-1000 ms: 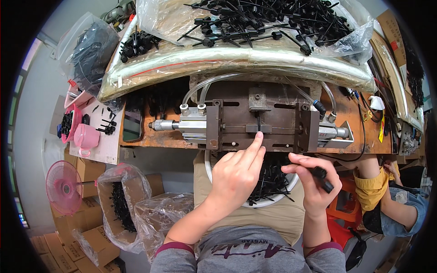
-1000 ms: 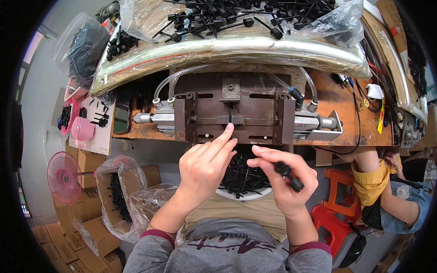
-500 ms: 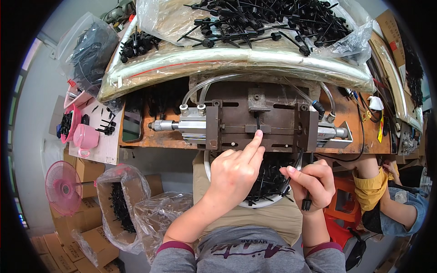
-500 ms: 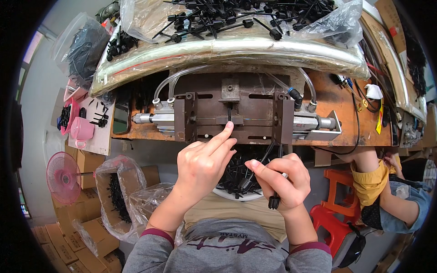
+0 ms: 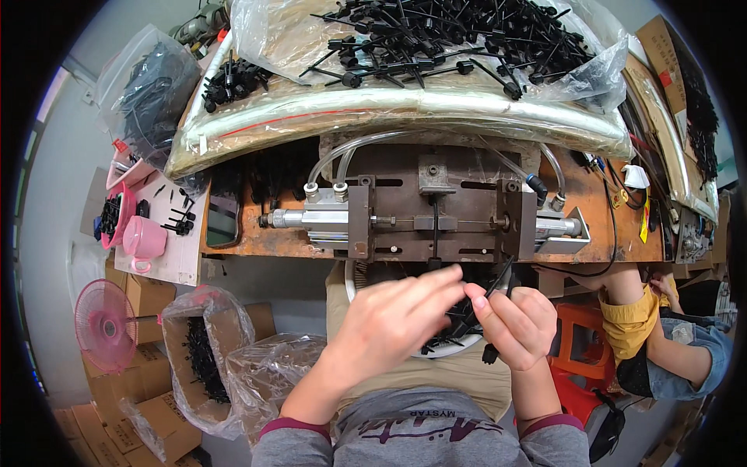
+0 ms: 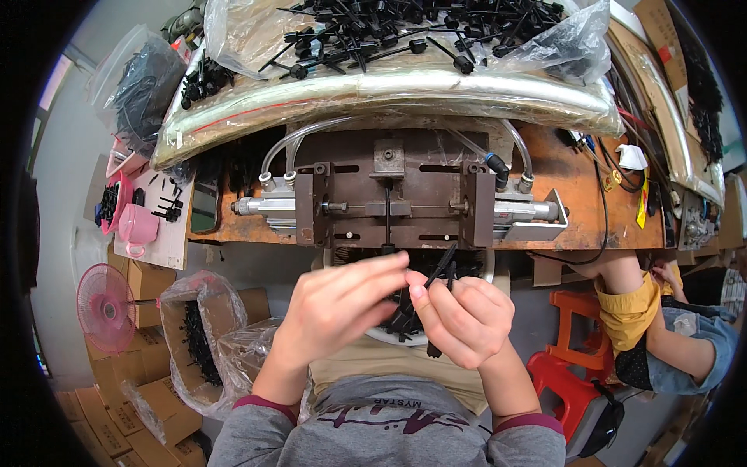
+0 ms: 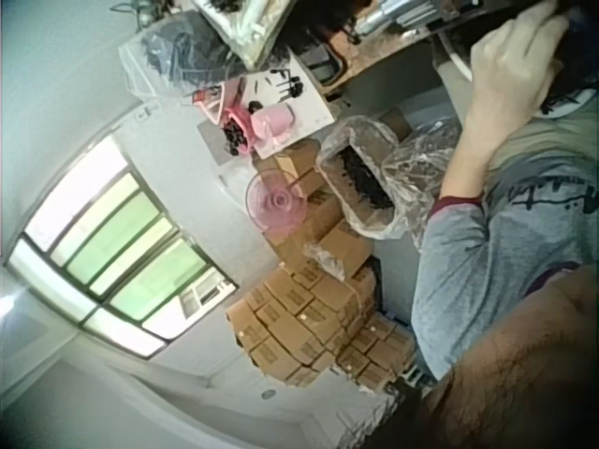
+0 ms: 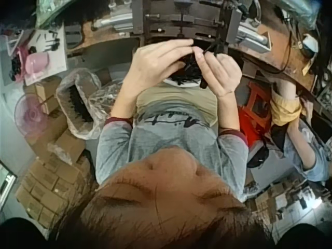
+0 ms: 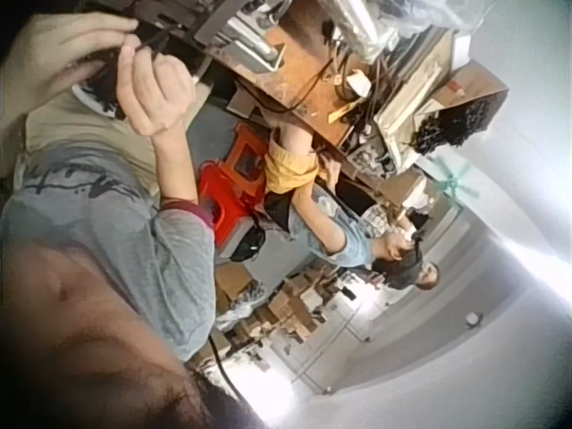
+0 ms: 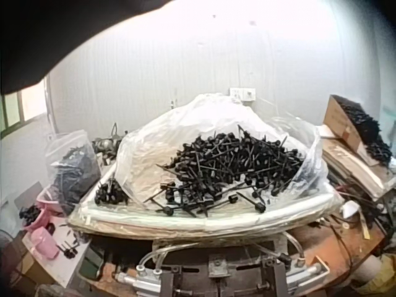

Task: Manually assembling small black plastic components using a workbench fixture.

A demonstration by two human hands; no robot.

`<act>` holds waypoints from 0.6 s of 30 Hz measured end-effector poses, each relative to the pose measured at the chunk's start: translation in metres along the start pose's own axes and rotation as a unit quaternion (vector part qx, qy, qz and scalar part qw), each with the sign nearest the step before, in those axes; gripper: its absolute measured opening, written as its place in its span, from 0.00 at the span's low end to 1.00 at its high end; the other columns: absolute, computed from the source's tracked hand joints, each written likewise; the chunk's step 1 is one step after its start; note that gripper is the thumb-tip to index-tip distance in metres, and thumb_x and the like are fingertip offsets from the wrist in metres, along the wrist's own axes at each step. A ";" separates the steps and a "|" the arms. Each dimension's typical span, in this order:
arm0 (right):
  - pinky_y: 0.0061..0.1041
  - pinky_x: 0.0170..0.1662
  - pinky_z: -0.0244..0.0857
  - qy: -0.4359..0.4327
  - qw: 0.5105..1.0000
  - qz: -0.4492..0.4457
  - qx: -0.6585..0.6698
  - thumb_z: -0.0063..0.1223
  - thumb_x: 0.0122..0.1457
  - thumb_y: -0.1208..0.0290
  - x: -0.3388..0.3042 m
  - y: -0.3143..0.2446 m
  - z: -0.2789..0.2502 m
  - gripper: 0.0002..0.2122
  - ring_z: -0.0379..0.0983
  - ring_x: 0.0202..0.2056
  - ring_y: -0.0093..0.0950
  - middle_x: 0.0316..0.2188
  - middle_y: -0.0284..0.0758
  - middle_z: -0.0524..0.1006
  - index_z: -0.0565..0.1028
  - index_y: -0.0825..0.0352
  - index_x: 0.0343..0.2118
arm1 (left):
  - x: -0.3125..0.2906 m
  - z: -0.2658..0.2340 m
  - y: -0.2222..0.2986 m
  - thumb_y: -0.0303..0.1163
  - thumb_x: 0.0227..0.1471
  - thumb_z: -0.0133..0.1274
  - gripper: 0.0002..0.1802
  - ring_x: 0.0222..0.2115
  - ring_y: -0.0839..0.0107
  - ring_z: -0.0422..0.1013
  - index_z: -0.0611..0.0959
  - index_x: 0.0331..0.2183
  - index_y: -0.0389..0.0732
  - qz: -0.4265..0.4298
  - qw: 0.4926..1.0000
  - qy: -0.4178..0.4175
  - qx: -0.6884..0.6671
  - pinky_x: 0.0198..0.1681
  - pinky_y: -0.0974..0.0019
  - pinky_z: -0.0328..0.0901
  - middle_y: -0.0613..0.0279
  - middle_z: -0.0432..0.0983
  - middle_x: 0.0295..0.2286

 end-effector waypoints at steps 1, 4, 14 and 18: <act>0.19 0.23 0.62 0.004 1.000 -0.009 -0.001 0.71 0.40 0.81 0.001 -0.002 0.001 0.12 0.67 0.21 0.22 0.27 0.32 0.76 0.80 0.68 0.29 | -0.004 -0.004 0.004 0.25 0.35 0.68 0.17 0.28 0.67 0.78 0.84 0.34 0.37 0.004 0.999 0.019 -0.034 0.30 0.70 0.72 0.57 0.81 0.38; 0.20 0.24 0.66 0.011 1.000 -0.021 0.009 0.69 0.41 0.81 0.003 -0.006 0.005 0.10 0.68 0.22 0.23 0.28 0.34 0.77 0.80 0.69 0.29 | -0.018 -0.013 0.016 0.23 0.33 0.69 0.18 0.26 0.67 0.78 0.85 0.33 0.36 0.024 0.990 0.094 -0.103 0.26 0.71 0.72 0.57 0.81 0.30; 0.29 0.43 0.75 -0.011 0.937 0.227 0.265 0.71 0.43 0.76 0.003 0.038 0.025 0.21 0.79 0.40 0.38 0.42 0.45 0.78 0.77 0.72 0.42 | -0.037 -0.024 -0.032 0.17 0.34 0.69 0.18 0.32 0.72 0.77 0.85 0.34 0.35 -0.139 0.965 0.165 -0.150 0.31 0.73 0.75 0.57 0.77 0.35; 0.30 0.45 0.74 -0.052 0.936 0.217 0.273 0.69 0.44 0.77 -0.010 0.038 0.039 0.20 0.78 0.43 0.39 0.43 0.47 0.78 0.76 0.73 0.41 | -0.043 -0.020 -0.043 0.14 0.35 0.68 0.18 0.36 0.68 0.78 0.84 0.35 0.32 -0.170 0.946 0.161 -0.225 0.38 0.70 0.78 0.52 0.75 0.39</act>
Point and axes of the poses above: each hand's wrist, its own x-axis towards the middle knuckle, its own z-axis out of the palm, y = z × x, the point moved 10 cm from there along x, towards the middle knuckle
